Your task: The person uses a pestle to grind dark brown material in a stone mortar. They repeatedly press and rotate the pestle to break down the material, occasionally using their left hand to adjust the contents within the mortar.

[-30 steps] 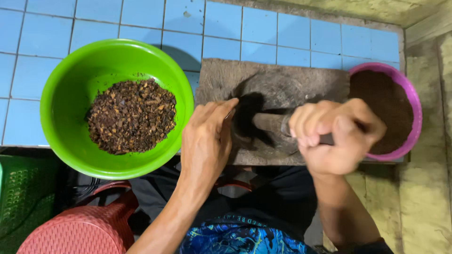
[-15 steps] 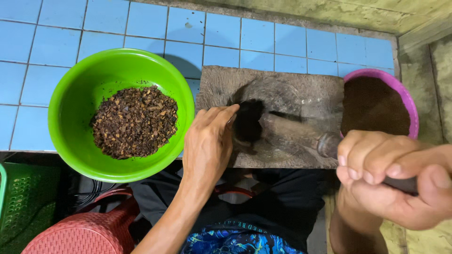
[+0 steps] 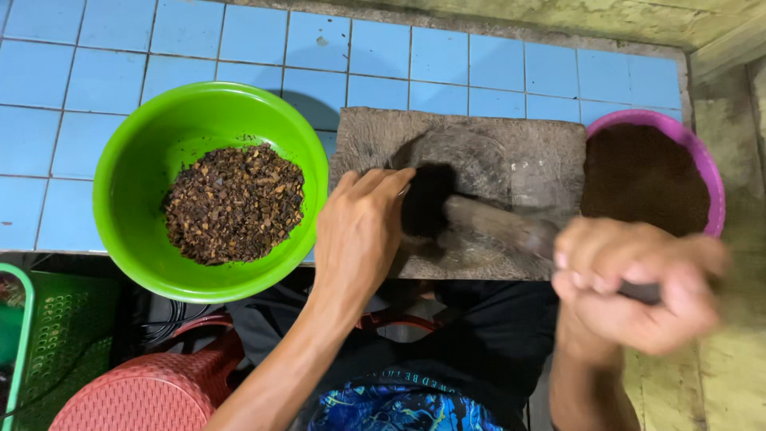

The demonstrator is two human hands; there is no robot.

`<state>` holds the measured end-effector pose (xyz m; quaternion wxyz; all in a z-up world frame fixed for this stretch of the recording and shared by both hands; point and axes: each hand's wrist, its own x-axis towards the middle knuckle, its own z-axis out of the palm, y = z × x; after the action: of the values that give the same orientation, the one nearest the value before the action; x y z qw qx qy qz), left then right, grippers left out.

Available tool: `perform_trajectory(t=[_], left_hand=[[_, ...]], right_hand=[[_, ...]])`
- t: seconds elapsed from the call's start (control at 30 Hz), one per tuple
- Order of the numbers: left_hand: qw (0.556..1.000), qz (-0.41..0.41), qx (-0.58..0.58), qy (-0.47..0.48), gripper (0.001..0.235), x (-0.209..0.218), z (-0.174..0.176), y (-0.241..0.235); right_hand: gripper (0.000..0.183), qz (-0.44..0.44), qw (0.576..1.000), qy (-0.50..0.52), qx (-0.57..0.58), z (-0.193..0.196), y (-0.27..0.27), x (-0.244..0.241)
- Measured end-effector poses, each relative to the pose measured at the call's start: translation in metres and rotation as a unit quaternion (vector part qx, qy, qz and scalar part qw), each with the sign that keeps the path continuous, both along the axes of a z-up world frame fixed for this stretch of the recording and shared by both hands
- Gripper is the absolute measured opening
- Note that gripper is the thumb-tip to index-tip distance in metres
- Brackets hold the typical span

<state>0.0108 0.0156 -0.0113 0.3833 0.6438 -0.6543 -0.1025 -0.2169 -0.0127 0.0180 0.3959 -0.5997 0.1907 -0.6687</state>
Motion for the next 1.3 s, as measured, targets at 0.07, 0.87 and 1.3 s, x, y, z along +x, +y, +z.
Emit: perform_trajectory(t=[0.07, 0.87, 1.3], left_hand=[[0.998, -0.006, -0.009, -0.062, 0.027, -0.006, -0.003, -0.008], [0.995, -0.032, 0.030, -0.095, 0.033, -0.014, 0.011, 0.013], [0.989, -0.090, 0.002, -0.114, 0.040, -0.001, 0.026, 0.009]], right_hand=[[0.026, -0.011, 0.999, -0.019, 0.037, 0.008, 0.014, -0.017], [0.023, -0.049, 0.997, -0.037, -0.050, -0.008, 0.031, -0.050], [0.051, -0.066, 0.993, -0.079, 0.051, -0.048, 0.042, -0.070]])
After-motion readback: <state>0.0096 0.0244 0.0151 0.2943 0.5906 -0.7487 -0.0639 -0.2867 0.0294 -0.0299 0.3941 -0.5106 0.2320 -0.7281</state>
